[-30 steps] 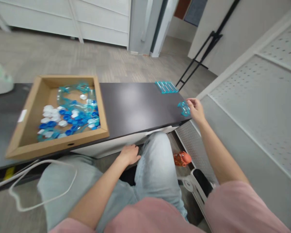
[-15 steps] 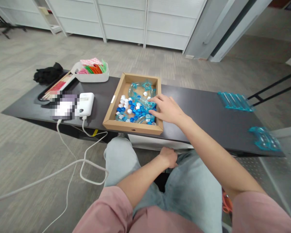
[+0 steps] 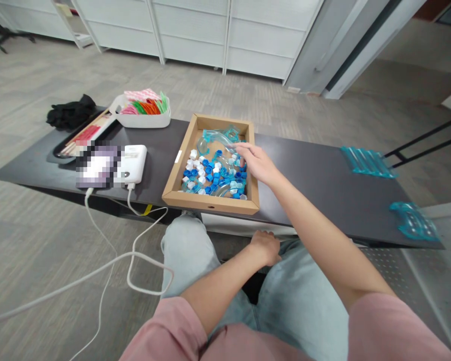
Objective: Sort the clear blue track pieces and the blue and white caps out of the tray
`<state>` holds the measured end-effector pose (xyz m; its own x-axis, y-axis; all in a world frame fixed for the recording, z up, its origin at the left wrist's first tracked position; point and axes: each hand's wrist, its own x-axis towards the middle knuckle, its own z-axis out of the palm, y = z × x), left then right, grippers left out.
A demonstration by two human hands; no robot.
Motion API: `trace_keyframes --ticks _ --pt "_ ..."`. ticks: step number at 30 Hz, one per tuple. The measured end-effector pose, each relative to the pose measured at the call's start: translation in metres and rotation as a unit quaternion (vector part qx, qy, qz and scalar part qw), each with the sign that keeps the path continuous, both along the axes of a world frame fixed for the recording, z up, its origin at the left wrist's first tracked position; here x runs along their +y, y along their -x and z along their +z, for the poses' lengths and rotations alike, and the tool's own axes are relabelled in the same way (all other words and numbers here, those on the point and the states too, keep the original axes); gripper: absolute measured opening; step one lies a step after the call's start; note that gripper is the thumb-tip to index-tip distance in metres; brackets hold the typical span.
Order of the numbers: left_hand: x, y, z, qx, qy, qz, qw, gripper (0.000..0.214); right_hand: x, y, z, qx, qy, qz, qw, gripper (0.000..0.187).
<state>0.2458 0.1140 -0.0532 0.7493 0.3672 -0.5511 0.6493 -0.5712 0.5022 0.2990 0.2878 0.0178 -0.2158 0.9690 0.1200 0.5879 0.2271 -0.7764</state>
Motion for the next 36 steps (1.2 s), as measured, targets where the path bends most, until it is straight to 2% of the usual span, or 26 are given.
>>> trace_keyframes --ticks 2,4,6,8,13,17,22,26,31,36 --pt "-0.001 0.0 0.0 0.0 -0.003 -0.003 1.0 0.061 -0.005 -0.014 0.001 0.024 -0.037 -0.005 0.999 0.058" --pt "-0.003 0.0 0.0 -0.003 -0.01 -0.008 1.0 0.06 -0.012 -0.036 0.0 0.006 -0.107 -0.022 0.994 0.06" --pt "-0.006 0.001 -0.001 -0.006 -0.021 -0.014 1.0 0.061 -0.02 -0.067 -0.005 -0.045 -0.164 -0.066 0.983 0.062" --pt "-0.009 0.002 -0.004 -0.003 -0.032 -0.021 0.999 0.062 -0.027 -0.107 -0.014 -0.099 -0.186 -0.133 0.969 0.065" --pt "-0.013 0.0 -0.011 0.012 -0.05 -0.042 0.998 0.058 -0.048 -0.213 -0.037 -0.17 -0.125 -0.315 0.925 0.067" --pt "-0.015 -0.006 -0.016 0.02 -0.051 -0.054 0.997 0.056 -0.055 -0.265 -0.041 -0.23 -0.041 -0.407 0.883 0.065" --pt "-0.016 -0.014 -0.024 0.043 -0.044 -0.056 0.997 0.052 -0.037 -0.284 -0.044 -0.291 0.026 -0.416 0.861 0.064" --pt "-0.014 -0.02 -0.03 0.059 -0.033 -0.057 0.996 0.054 -0.022 -0.286 -0.057 -0.301 0.053 -0.405 0.862 0.065" --pt "-0.014 -0.028 -0.033 0.065 -0.022 -0.058 0.996 0.056 -0.02 -0.296 -0.073 -0.267 0.035 -0.414 0.869 0.065" --pt "-0.015 -0.031 -0.032 0.068 -0.014 -0.062 0.996 0.054 -0.021 -0.303 -0.077 -0.245 0.014 -0.41 0.879 0.058"
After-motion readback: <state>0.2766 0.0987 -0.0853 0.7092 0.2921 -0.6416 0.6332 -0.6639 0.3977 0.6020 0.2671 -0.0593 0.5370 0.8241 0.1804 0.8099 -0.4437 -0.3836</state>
